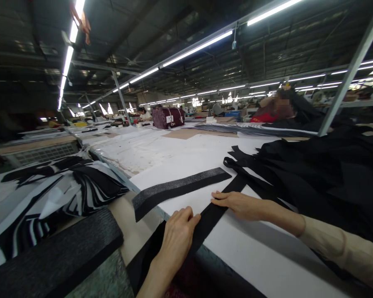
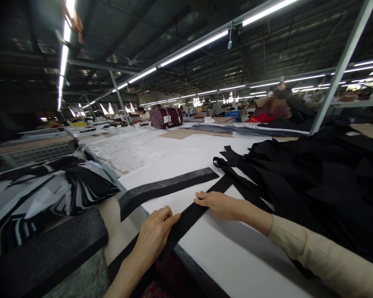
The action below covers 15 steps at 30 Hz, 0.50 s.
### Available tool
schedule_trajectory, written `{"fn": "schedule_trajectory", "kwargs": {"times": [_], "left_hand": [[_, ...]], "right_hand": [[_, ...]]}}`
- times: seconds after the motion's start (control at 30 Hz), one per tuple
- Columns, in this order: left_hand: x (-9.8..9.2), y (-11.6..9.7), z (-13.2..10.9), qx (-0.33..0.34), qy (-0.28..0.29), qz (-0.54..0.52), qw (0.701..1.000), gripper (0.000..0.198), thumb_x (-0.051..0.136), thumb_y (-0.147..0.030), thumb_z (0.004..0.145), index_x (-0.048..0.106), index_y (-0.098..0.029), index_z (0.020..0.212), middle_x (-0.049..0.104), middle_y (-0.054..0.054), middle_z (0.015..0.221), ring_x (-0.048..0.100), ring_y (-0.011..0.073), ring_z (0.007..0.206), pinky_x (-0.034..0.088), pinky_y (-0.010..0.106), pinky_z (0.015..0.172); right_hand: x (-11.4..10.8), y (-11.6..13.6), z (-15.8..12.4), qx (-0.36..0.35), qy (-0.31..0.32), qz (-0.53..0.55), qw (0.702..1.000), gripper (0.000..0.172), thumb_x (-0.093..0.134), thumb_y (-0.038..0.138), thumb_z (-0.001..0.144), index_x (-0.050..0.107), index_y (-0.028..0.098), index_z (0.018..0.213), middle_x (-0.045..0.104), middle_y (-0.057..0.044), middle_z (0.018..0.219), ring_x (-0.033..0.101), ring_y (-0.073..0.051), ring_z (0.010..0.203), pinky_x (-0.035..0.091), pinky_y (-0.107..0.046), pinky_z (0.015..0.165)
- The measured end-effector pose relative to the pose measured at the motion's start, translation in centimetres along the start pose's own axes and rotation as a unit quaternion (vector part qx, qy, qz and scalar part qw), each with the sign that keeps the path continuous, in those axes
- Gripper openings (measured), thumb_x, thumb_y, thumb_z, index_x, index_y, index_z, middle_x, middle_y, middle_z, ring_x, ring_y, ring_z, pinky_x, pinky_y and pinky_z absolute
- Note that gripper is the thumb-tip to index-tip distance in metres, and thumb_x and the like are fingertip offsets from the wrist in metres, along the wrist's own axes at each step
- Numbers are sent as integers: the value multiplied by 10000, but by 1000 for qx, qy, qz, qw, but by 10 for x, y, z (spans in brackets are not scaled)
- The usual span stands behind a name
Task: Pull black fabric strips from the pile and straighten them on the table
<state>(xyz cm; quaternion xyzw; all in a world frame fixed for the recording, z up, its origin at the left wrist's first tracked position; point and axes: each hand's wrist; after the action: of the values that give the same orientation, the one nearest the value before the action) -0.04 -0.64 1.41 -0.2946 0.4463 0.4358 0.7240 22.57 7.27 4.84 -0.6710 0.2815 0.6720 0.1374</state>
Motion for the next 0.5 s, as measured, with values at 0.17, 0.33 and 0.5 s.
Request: {"fn": "schedule_trajectory", "kwargs": {"times": [0.17, 0.33, 0.5], "left_hand": [[6, 4, -7, 0, -10, -7, 1000, 285, 374, -168, 913, 602, -258, 1057, 533, 20, 815, 500, 144, 712, 397, 253, 651], [8, -3, 5, -6, 10, 4, 1000, 285, 360, -179, 916, 619, -248, 1016, 538, 19, 809, 520, 147, 721, 403, 259, 657], [15, -23, 59, -9, 85, 4, 996, 293, 348, -186, 913, 632, -218, 980, 556, 34, 862, 562, 157, 760, 415, 263, 656]], "right_hand": [[1, 24, 3, -8, 5, -17, 1000, 576, 425, 42, 829, 390, 287, 1349, 304, -162, 1418, 263, -353, 1289, 295, -545, 1000], [-2, 13, 1, -34, -10, -8, 999, 488, 391, 104, 886, 400, 276, 1343, 347, -142, 1399, 234, -300, 1315, 243, -522, 1039], [-2, -24, -3, 20, -34, -48, 998, 558, 396, 17, 818, 439, 256, 1320, 336, -125, 1411, 217, -302, 1318, 225, -528, 1047]]}}
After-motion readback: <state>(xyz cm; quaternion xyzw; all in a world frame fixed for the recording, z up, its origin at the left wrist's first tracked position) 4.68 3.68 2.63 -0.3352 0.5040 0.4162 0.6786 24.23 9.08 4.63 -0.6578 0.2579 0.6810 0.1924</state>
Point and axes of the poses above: each hand's wrist, its own z-axis towards the middle knuckle, its own x-axis out of the palm, y = z × x
